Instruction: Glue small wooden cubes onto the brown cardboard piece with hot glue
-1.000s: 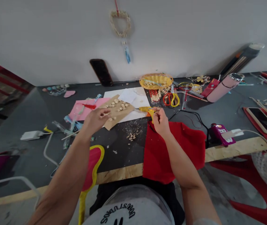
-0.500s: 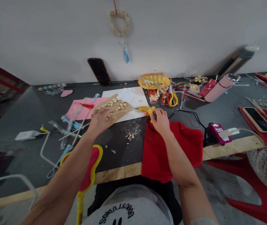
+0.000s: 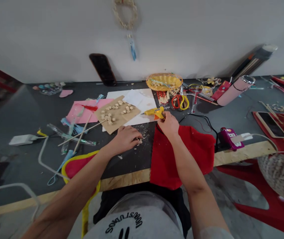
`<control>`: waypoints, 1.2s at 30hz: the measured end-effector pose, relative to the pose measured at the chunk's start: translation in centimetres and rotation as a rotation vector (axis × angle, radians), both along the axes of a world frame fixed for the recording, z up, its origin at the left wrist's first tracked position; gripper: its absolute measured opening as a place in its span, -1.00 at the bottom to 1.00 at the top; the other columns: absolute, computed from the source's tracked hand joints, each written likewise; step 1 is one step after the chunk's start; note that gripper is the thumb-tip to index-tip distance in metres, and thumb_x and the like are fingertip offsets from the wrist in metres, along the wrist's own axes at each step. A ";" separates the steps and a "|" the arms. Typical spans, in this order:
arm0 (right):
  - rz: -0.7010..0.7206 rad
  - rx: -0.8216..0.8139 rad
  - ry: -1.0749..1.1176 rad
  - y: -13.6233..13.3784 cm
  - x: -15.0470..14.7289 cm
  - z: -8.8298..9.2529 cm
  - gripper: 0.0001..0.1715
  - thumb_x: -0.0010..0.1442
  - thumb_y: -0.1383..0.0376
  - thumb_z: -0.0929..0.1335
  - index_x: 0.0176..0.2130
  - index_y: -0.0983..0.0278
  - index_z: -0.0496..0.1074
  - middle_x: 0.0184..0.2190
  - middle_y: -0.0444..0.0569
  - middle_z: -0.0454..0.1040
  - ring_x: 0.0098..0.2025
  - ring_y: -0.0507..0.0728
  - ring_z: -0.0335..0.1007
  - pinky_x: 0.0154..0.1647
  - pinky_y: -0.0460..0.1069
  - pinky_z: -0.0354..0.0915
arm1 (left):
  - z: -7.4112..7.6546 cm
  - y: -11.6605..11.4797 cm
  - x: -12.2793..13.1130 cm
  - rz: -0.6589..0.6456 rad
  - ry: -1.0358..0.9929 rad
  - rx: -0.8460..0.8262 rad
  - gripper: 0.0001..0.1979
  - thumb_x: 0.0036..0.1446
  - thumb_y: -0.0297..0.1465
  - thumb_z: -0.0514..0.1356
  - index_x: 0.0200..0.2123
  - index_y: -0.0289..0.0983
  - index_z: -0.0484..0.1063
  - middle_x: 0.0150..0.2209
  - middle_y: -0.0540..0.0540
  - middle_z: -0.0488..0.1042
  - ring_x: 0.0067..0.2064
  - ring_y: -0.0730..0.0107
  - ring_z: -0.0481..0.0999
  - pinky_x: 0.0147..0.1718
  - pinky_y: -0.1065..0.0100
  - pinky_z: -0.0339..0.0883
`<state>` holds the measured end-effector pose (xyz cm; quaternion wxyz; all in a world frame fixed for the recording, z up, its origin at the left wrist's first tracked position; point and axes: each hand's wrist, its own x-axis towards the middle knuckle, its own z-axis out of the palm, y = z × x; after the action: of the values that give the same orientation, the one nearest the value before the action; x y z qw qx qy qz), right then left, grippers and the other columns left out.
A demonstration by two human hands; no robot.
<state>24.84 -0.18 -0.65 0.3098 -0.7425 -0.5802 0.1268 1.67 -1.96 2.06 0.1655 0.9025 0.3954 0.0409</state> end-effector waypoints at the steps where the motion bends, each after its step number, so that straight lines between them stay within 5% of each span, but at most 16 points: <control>1: -0.009 0.041 0.084 0.0 0.0 0.1 -0.65 0.06 0.26 0.37 -0.11 0.27 0.39 -0.20 0.09 0.54 -0.20 0.25 0.46 -0.16 0.12 0.34 | -0.1 -0.1 0.1 -0.006 0.009 0.007 -0.83 0.13 -0.31 0.18 -0.24 -0.17 0.53 -0.21 -0.12 0.53 -0.07 0.09 0.36 -0.09 0.09 0.00; 6: -0.077 0.349 0.738 -0.3 0.1 0.9 -0.54 0.03 0.17 0.39 -0.07 0.26 0.33 -0.23 -0.03 0.48 -0.35 0.06 0.38 -0.33 -0.03 0.34 | -0.2 -0.6 0.6 -0.012 0.060 0.050 -0.87 0.13 -0.35 0.18 -0.28 -0.18 0.53 -0.22 -0.10 0.53 -0.09 0.12 0.35 -0.11 0.09 -0.03; 10: 0.102 0.132 1.296 -0.8 0.2 1.7 -0.64 -0.06 0.22 0.47 -0.24 0.24 0.37 -0.47 -0.21 0.36 -0.49 -0.05 0.26 -0.49 -0.12 0.25 | 0.1 -0.7 0.9 -0.013 0.099 0.073 -0.87 0.15 -0.38 0.15 -0.34 -0.20 0.51 -0.25 -0.11 0.52 -0.10 0.13 0.35 -0.11 0.07 -0.05; 13: 0.194 0.038 1.497 -1.0 0.1 1.7 -0.64 -0.13 0.28 0.53 -0.34 0.23 0.35 -0.54 -0.26 0.30 -0.52 -0.08 0.23 -0.52 -0.15 0.23 | 0.2 -0.9 1.0 -0.031 0.110 0.127 -0.85 0.17 -0.39 0.13 -0.34 -0.21 0.51 -0.27 -0.12 0.51 -0.11 0.12 0.34 -0.10 0.04 -0.06; 18: 0.144 0.083 1.461 -1.0 0.1 1.2 -0.61 -0.15 0.24 0.55 -0.33 0.22 0.36 -0.52 -0.24 0.41 -0.50 -0.06 0.33 -0.48 -0.14 0.30 | 0.2 -1.1 1.3 -0.083 0.089 0.190 -0.84 0.16 -0.40 0.11 -0.34 -0.22 0.50 -0.23 -0.14 0.51 -0.13 0.13 0.33 -0.12 0.06 -0.04; 26: 0.252 0.056 1.396 -1.0 0.0 0.8 -0.70 -0.07 0.23 0.52 -0.33 0.25 0.41 -0.51 -0.19 0.44 -0.51 -0.05 0.33 -0.50 -0.13 0.30 | 0.0 -0.8 1.2 -0.089 0.018 0.118 -0.86 0.15 -0.42 0.12 -0.39 -0.25 0.47 -0.26 -0.13 0.52 -0.13 0.15 0.36 -0.14 0.09 0.01; 36: 0.257 0.035 1.446 -1.2 -0.1 1.2 -0.63 -0.09 0.28 0.51 -0.25 0.19 0.39 -0.19 -0.14 0.54 -0.43 -0.06 0.35 -0.43 -0.12 0.34 | 0.3 0.9 -0.9 0.160 -0.465 -0.121 -0.88 0.17 -0.38 0.11 -0.35 -0.25 0.42 -0.36 -0.05 0.48 -0.31 0.35 0.42 -0.31 0.34 0.23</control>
<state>24.74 -1.39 0.52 0.6097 -0.3947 -0.3153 0.6109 0.82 -1.03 2.35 0.3020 0.8231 0.4185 0.2368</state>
